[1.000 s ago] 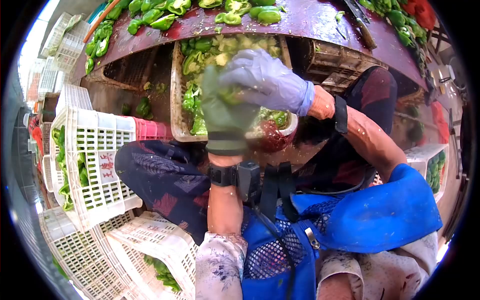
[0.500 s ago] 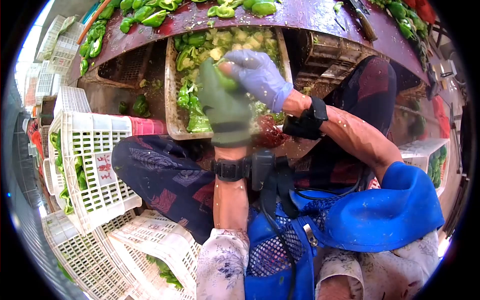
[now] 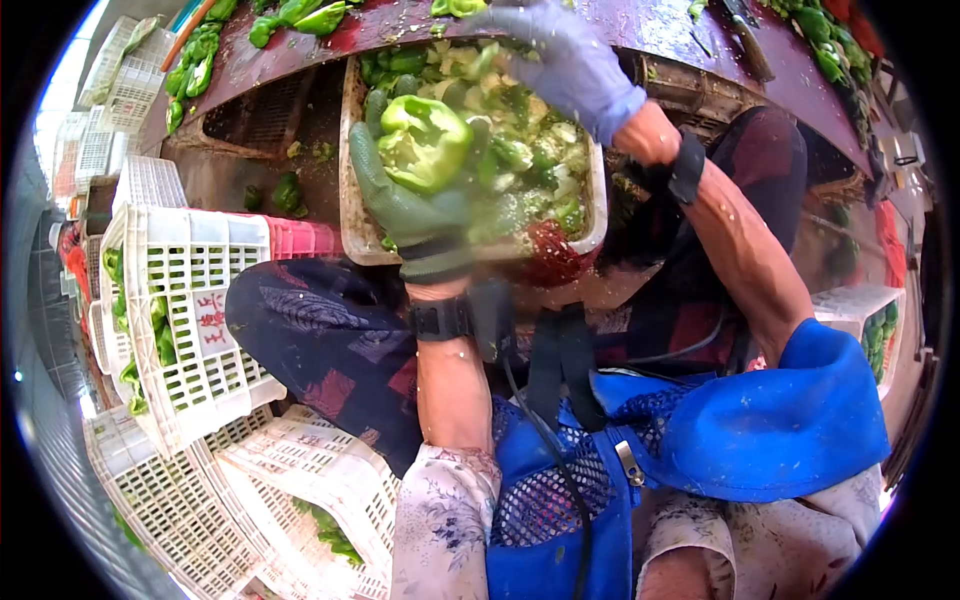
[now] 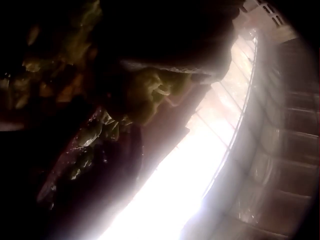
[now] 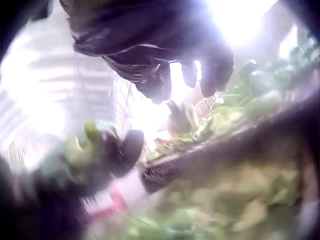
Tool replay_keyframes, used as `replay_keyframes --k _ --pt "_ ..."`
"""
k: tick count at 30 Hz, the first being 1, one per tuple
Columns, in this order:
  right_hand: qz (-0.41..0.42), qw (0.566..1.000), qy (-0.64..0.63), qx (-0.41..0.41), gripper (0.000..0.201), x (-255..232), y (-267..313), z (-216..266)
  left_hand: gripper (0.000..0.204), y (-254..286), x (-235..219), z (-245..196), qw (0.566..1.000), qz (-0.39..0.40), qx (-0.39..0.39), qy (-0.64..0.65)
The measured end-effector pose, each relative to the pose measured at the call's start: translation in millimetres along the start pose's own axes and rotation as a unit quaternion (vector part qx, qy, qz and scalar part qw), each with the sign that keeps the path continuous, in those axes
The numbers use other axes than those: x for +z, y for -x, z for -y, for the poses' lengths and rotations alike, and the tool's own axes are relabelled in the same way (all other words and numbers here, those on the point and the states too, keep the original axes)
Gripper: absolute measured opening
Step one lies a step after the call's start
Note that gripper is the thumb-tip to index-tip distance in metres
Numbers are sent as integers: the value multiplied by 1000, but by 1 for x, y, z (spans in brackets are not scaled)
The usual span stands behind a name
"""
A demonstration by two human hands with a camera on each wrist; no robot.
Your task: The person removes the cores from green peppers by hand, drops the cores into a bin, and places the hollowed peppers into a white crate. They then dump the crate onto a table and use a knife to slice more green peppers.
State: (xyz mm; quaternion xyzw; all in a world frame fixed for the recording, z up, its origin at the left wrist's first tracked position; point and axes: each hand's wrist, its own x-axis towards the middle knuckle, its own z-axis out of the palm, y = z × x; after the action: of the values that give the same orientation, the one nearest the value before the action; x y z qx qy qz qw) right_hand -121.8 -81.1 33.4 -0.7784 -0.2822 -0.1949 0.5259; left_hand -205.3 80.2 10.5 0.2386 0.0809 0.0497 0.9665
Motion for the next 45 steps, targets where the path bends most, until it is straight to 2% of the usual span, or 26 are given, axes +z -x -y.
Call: replay_keyframes --k 1,3,5,9,10,13,14,17,19,21,22,24,27,28,29,30,31,32,33,35,36,37,40,43,44,45 --pt "27 990 113 -80 14 0 3 2 50 1 -1 -1 1000 -5 0 -13" --pt "109 987 77 -88 12 6 14 18 51 -5 -9 4 989 16 94 -117" --pt "176 982 50 49 15 18 26 41 52 -2 -4 8 963 21 147 -227" --pt "291 941 64 160 25 24 25 42 57 -6 -1 18 947 95 186 -242" --pt "302 929 15 213 26 25 23 39 58 -2 0 20 932 91 192 -293" --pt "291 931 32 219 27 25 28 35 58 5 6 28 957 0 131 -258" --pt "294 929 10 223 25 23 31 33 57 2 3 27 983 61 85 -153" --pt "307 894 -79 318 23 13 28 47 54 -3 -19 31 917 47 163 -362" --pt "347 875 -91 325 22 9 27 38 48 -4 -19 27 867 54 190 -457" --pt "343 851 -148 368 22 9 32 32 42 4 -6 29 967 56 65 -241" --pt "344 859 -130 356 23 10 32 31 35 3 -6 29 974 49 39 -216" --pt "346 874 -95 329 23 11 29 28 36 -2 -11 33 936 57 113 -329" --pt "294 904 -21 310 28 9 27 20 41 -4 -18 27 890 54 118 -437" --pt "259 909 3 325 21 4 22 21 46 -1 -17 23 946 35 35 -319" --pt "171 960 87 203 15 -1 20 10 53 0 -15 21 980 15 -48 -193" --pt "134 968 117 175 15 -17 13 -14 51 3 -5 21 982 -66 -47 -169" --pt "21 975 185 -123 25 -38 0 -79 49 0 -11 21 984 -54 -50 -162" --pt "64 951 299 42 38 -79 -13 -69 48 -3 -23 20 986 -43 -54 -154" --pt "30 925 371 76 40 -110 -22 -58 47 -5 -25 19 987 -31 -57 -147" --pt "-107 770 629 14 33 -151 -9 -97 46 -6 -22 23 987 -63 -44 -139" --pt "26 750 633 187 30 -165 -11 -102 45 -6 -19 24 987 -80 -39 -135" --pt "157 694 608 352 28 -177 -12 -109 45 -6 -20 25 988 -78 -50 -121" --pt "-94 785 558 250 23 -168 6 -118 44 -10 -21 27 988 -108 -64 -86" --pt "-88 830 386 393 23 -168 3 -96 45 -11 -35 24 984 -109 -72 -124" --pt "-162 786 542 248 23 -176 6 -116 39 -9 -41 16 987 -75 -145 -12" --pt "-196 704 682 33 24 -180 6 -112 39 -1 -46 13 986 -73 -146 -24"
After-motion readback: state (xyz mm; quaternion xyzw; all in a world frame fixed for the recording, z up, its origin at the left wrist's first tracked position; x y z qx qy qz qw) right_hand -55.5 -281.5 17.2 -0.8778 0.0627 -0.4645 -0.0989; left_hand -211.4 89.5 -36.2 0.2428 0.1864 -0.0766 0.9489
